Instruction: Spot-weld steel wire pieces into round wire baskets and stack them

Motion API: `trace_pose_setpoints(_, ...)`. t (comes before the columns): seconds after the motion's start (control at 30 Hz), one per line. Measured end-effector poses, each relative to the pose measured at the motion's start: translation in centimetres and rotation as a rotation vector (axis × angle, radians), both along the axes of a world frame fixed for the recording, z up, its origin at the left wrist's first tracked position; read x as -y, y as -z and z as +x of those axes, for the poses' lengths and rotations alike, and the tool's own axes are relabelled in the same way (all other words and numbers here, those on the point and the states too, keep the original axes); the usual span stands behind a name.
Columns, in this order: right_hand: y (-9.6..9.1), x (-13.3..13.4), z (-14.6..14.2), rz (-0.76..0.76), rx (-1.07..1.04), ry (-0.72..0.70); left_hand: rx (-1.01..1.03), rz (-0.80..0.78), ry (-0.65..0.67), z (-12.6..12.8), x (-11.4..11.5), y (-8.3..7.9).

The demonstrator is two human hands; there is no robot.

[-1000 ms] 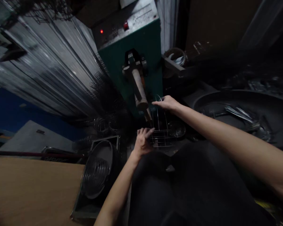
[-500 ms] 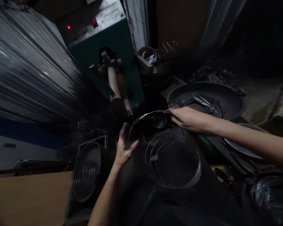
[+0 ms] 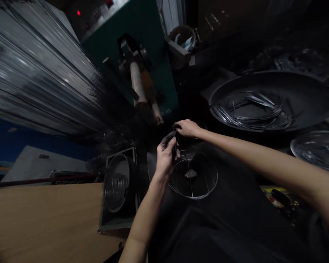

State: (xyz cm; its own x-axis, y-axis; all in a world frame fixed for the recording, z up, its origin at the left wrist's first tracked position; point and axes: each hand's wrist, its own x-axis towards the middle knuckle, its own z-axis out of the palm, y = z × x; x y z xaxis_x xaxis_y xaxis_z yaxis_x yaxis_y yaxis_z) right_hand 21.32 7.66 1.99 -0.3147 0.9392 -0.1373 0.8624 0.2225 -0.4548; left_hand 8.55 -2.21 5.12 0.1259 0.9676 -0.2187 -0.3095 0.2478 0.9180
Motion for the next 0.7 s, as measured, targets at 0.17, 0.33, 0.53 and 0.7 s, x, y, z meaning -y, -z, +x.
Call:
trace_pose_setpoints(0.17, -2.3, 1.9, 0.1, 0.254, 0.282, -0.027, -0.467, 0.221, 0.060, -2.6, -1.6, -0.3)
trace_pose_setpoints(0.33, -2.1, 1.8, 0.2, 0.166, 0.281, 0.005, -0.402, 0.100, 0.232, -4.1, -2.5, -0.7)
trace_pose_setpoints(0.53, -2.0, 5.1, 1.3, 0.122, 0.129, 0.030, -0.007, -0.126, 0.317, -2.2, -2.0, -0.1)
trace_pose_setpoints(0.7, -0.6, 13.8, 2.1, -0.268, -0.410, 0.084, 0.038, -0.164, 0.322, -2.4, -2.5, 0.5)
